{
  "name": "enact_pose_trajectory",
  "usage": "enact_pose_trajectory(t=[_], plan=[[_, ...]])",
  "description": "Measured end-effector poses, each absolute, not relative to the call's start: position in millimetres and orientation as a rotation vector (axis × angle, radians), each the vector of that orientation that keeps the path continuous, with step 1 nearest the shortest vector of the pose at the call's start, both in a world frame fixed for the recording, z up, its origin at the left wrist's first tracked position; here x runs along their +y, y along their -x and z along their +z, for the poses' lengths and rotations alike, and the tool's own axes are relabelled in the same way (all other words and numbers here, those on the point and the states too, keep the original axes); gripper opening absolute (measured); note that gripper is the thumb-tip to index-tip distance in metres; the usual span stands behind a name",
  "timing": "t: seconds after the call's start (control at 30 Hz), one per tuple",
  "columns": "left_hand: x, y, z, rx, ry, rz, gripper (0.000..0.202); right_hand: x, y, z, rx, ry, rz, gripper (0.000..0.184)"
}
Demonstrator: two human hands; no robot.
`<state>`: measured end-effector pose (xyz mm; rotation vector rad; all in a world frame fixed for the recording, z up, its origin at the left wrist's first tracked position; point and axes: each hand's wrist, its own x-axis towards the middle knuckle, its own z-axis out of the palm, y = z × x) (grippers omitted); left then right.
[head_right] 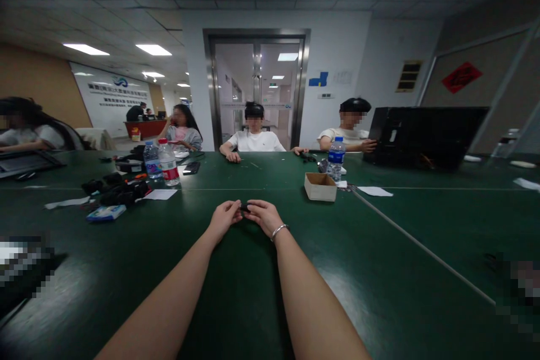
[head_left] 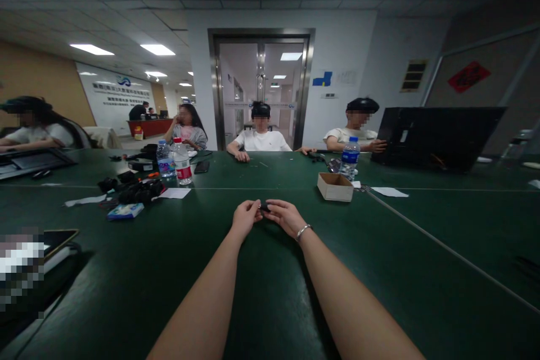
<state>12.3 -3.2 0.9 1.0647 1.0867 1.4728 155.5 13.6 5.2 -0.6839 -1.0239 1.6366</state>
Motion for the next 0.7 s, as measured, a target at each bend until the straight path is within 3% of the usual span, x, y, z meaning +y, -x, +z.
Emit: enact_pose_trajectory(t=[0.4, 0.7], plan=[[-7.6, -14.1, 5.1, 1.223, -1.052, 1.457, 0.035, 12.1, -153.8, 3.2, -1.151, 0.695, 1.582, 0.036], [-4.4, -13.4, -0.1, 1.38, -1.218, 1.463, 0.037, 10.9, -149.0, 2.1, -1.363, 0.802, 1.354, 0.037]])
